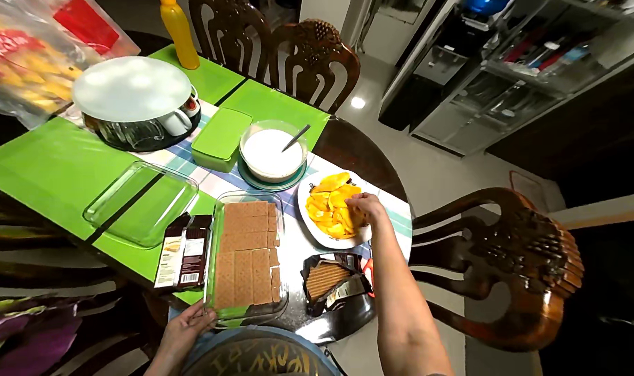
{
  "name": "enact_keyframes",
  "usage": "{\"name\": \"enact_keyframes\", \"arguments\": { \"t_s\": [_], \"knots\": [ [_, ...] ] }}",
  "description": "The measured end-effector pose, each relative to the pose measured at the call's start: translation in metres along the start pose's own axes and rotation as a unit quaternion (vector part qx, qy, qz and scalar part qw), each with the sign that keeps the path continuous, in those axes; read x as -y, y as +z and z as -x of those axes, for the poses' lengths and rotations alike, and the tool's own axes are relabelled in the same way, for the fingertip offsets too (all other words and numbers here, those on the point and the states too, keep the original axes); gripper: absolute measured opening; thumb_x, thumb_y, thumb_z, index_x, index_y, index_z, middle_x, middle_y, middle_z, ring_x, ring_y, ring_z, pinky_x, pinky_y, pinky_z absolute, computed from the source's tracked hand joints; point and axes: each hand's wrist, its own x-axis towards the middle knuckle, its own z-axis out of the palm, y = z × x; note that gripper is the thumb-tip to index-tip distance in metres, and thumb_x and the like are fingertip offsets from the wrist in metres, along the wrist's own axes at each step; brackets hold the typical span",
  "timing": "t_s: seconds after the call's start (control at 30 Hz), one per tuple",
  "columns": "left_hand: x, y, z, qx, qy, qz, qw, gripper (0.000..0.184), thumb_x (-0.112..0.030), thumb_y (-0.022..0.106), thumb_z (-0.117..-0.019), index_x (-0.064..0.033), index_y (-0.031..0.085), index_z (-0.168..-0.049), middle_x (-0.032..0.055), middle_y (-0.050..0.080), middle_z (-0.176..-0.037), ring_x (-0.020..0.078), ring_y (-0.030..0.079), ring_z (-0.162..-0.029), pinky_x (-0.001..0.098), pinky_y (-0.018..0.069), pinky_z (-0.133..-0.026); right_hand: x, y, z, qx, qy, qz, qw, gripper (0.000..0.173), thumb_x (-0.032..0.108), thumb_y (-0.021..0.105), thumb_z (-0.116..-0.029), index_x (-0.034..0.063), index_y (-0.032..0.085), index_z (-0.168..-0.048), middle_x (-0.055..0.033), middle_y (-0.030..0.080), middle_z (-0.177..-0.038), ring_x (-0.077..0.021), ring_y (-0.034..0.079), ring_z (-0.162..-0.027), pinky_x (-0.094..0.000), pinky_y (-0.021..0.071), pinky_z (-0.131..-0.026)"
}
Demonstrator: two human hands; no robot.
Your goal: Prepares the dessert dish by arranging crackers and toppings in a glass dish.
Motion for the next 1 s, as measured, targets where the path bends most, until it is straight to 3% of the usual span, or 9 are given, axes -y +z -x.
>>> {"name": "enact_keyframes", "arguments": {
  "t_s": [0.1,0.2,0.4,0.53,0.67,0.8,0.9,1.0],
  "knots": [
    [0.003,-0.002,-0.003,0.002,0.02,-0.022,1.0,0.042,0.001,0.07,-0.0921,0.0042,0.061,-0.133,0.012,0.075,-0.098,0.0167,0.074,-0.083,0.0325,0.0628,-0.08,0.003,0.004,0.003,0.005,-0.003,0.014,1.0,0.051,0.015,0.082,-0.0813,0.0033,0.062,-0.127,-0.0217,0.064,-0.115,-0.0303,0.061,-0.099,-0.0496,0.0511,-0.084],
    [0.004,0.0,-0.007,0.002,0.036,-0.035,0.999,0.041,-0.002,0.07,-0.0934,0.0035,0.062,-0.133,0.0119,0.075,-0.1,0.0165,0.075,-0.082,0.0323,0.0633,-0.079,0.006,0.007,0.012,0.001,-0.024,0.008,1.0,0.052,0.016,0.082,-0.081,0.0074,0.06,-0.128,-0.0178,0.064,-0.106,-0.0238,0.058,-0.083,-0.0422,0.0489,-0.071],
    [-0.003,0.009,-0.02,0.019,0.025,-0.034,0.999,0.045,-0.006,0.069,-0.0963,0.0022,0.057,-0.139,0.0128,0.074,-0.103,0.0169,0.074,-0.084,0.0327,0.0632,-0.08,0.024,0.003,0.041,0.049,-0.113,-0.02,0.992,0.044,0.005,0.076,-0.0868,0.0027,0.057,-0.127,-0.0201,0.063,-0.108,-0.0237,0.062,-0.082,-0.0405,0.0542,-0.073],
    [-0.011,0.015,-0.023,0.033,0.019,-0.022,0.999,0.048,-0.006,0.069,-0.0963,0.0038,0.054,-0.141,0.0155,0.072,-0.107,0.018,0.074,-0.088,0.0335,0.0626,-0.082,0.049,0.015,0.075,0.1,-0.192,-0.002,0.976,0.041,0.0,0.076,-0.0832,0.0014,0.059,-0.121,-0.0189,0.066,-0.105,-0.0237,0.066,-0.082,-0.0417,0.0581,-0.074],
    [-0.013,0.014,-0.026,0.047,0.027,-0.029,0.998,0.047,-0.008,0.068,-0.0971,0.0012,0.055,-0.142,0.0136,0.073,-0.107,0.0167,0.073,-0.088,0.0325,0.0619,-0.083,0.071,0.063,0.094,0.194,-0.239,0.01,0.951,0.041,0.004,0.076,-0.0828,0.0016,0.06,-0.121,-0.0165,0.067,-0.104,-0.0233,0.067,-0.082,-0.0421,0.0585,-0.074],
    [-0.011,0.015,-0.026,0.046,0.029,-0.024,0.998,0.052,-0.01,0.07,-0.0964,0.0029,0.052,-0.144,0.0154,0.072,-0.109,0.0184,0.073,-0.09,0.0337,0.0621,-0.085,0.081,0.135,0.087,0.266,-0.227,-0.012,0.937,0.041,0.006,0.076,-0.0837,0.0009,0.06,-0.122,-0.0148,0.068,-0.102,-0.0213,0.067,-0.081,-0.0394,0.0582,-0.073],
    [-0.01,0.016,-0.024,0.047,0.031,-0.025,0.998,0.052,-0.011,0.069,-0.0968,0.0017,0.053,-0.144,0.0145,0.072,-0.111,0.0184,0.073,-0.091,0.0343,0.0617,-0.086,0.09,0.177,0.086,0.28,-0.185,-0.06,0.94,0.039,0.004,0.075,-0.0857,-0.0008,0.06,-0.121,-0.015,0.066,-0.098,-0.0189,0.065,-0.077,-0.0349,0.0569,-0.069],
    [-0.009,0.015,-0.025,0.046,0.032,-0.026,0.998,0.051,-0.012,0.07,-0.0965,0.0009,0.054,-0.143,0.0138,0.072,-0.11,0.0188,0.074,-0.091,0.0351,0.0619,-0.086,0.098,0.199,0.084,0.272,-0.186,-0.059,0.942,0.039,0.005,0.077,-0.0845,0.0001,0.061,-0.12,-0.0157,0.066,-0.098,-0.0208,0.067,-0.08,-0.037,0.0594,-0.072]
  ]
}}
